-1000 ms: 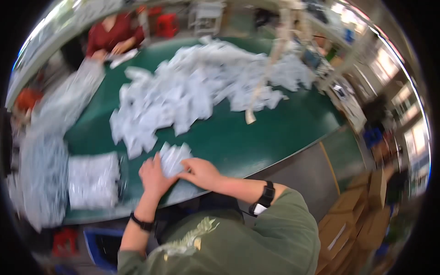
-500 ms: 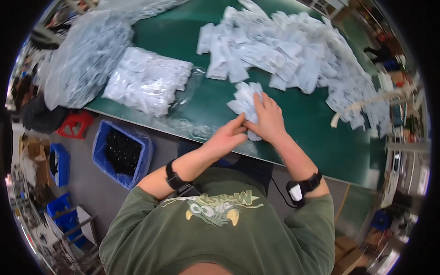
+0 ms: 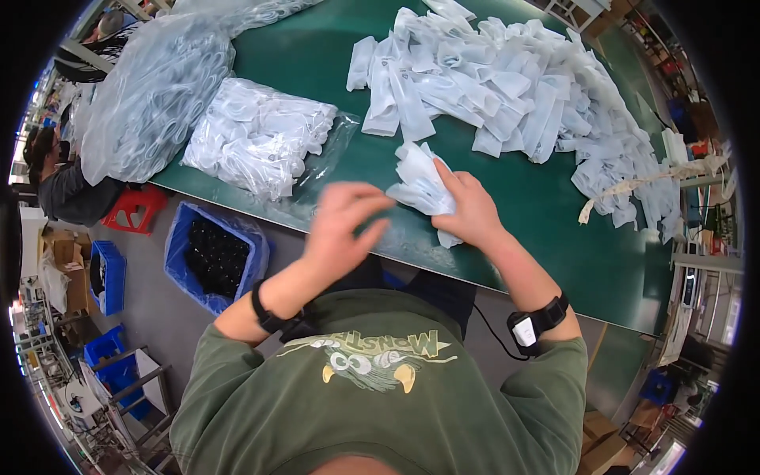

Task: The person gathers white plastic components from a pile, folds them together, and places the bundles into a clear plastic bag until it is full.

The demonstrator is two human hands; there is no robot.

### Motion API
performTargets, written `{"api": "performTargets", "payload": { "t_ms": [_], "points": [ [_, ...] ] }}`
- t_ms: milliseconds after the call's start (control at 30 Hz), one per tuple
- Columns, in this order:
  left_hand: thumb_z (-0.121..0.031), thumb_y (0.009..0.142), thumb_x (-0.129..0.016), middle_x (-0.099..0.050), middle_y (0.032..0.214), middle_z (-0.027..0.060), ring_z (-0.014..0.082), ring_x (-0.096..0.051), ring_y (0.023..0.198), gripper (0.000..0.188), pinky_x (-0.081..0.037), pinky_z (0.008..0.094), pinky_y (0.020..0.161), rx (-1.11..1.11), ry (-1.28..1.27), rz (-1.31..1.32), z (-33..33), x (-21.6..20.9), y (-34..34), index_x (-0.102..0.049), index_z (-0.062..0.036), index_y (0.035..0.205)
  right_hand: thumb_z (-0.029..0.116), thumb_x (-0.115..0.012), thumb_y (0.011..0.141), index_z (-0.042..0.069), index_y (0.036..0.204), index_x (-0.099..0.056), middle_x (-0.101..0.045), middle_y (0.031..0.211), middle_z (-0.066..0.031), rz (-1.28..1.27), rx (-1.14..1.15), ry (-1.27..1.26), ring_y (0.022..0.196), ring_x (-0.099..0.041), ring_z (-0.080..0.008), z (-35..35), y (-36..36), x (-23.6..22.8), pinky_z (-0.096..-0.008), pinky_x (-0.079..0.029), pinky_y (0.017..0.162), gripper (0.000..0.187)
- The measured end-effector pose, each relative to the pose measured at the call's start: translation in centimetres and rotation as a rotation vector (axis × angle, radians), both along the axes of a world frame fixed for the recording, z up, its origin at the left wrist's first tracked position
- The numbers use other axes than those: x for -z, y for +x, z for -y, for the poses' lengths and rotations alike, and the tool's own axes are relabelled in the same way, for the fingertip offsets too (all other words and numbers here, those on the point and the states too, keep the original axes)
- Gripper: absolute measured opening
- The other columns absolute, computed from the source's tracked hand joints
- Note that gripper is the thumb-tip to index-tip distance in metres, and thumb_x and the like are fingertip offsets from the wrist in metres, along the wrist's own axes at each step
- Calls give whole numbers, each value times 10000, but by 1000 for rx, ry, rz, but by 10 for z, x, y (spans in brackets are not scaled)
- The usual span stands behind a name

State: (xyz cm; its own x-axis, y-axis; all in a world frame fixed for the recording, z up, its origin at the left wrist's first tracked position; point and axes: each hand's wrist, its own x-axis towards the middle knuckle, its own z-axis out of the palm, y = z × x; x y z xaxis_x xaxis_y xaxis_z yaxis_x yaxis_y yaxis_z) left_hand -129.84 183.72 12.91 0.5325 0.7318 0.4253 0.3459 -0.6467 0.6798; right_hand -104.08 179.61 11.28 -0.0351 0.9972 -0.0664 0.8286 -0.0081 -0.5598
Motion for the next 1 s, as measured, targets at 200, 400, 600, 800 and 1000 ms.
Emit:
{"api": "performTargets", "payload": {
  "t_ms": [200, 400, 600, 800, 1000],
  "points": [
    [-188, 712, -784, -625, 1071, 72, 296, -573, 988, 407, -413, 429, 899, -520, 379, -315, -77, -18, -63, -679, -133, 1101, 216, -720, 644, 164, 1455, -463, -599, 1092, -152, -463, -283, -386, 1026, -593, -286, -61, -34, -56, -351, -449, 950, 852],
    [-191, 774, -740, -623, 734, 61, 235, -602, 673, 171, -466, 355, 633, -502, -67, -61, -118, -19, -79, -730, -118, 928, 293, -709, 673, 141, 1450, -464, -601, 1116, -170, -380, -394, -213, 1073, -588, -307, -140, -106, -38, -356, -452, 959, 828],
    [-152, 812, -721, -609, 692, 75, 198, -561, 584, 91, -442, 322, 550, -583, -110, 59, -129, -26, -77, -728, -75, 860, 370, -712, 618, 141, 1417, -495, -647, 1067, -224, -126, -337, 127, 1007, -637, -353, -164, -154, -10, -423, -512, 860, 859],
    [-141, 819, -713, -640, 727, 90, 210, -589, 598, 76, -462, 334, 569, -458, 71, 23, -115, -27, -62, -728, -79, 861, 400, -731, 663, 151, 1392, -522, -600, 1140, -263, 66, -200, 233, 1115, -580, -378, -200, -183, -1, -443, -483, 930, 799],
    [-81, 801, -715, -640, 731, 101, 232, -596, 600, 78, -469, 327, 573, -451, -98, 274, -114, -11, -66, -710, -39, 867, 321, -663, 823, 155, 1391, -527, -572, 1262, -224, 106, -221, 350, 1257, -496, -364, -202, -195, 22, -454, -431, 1018, 608]
  ]
}}
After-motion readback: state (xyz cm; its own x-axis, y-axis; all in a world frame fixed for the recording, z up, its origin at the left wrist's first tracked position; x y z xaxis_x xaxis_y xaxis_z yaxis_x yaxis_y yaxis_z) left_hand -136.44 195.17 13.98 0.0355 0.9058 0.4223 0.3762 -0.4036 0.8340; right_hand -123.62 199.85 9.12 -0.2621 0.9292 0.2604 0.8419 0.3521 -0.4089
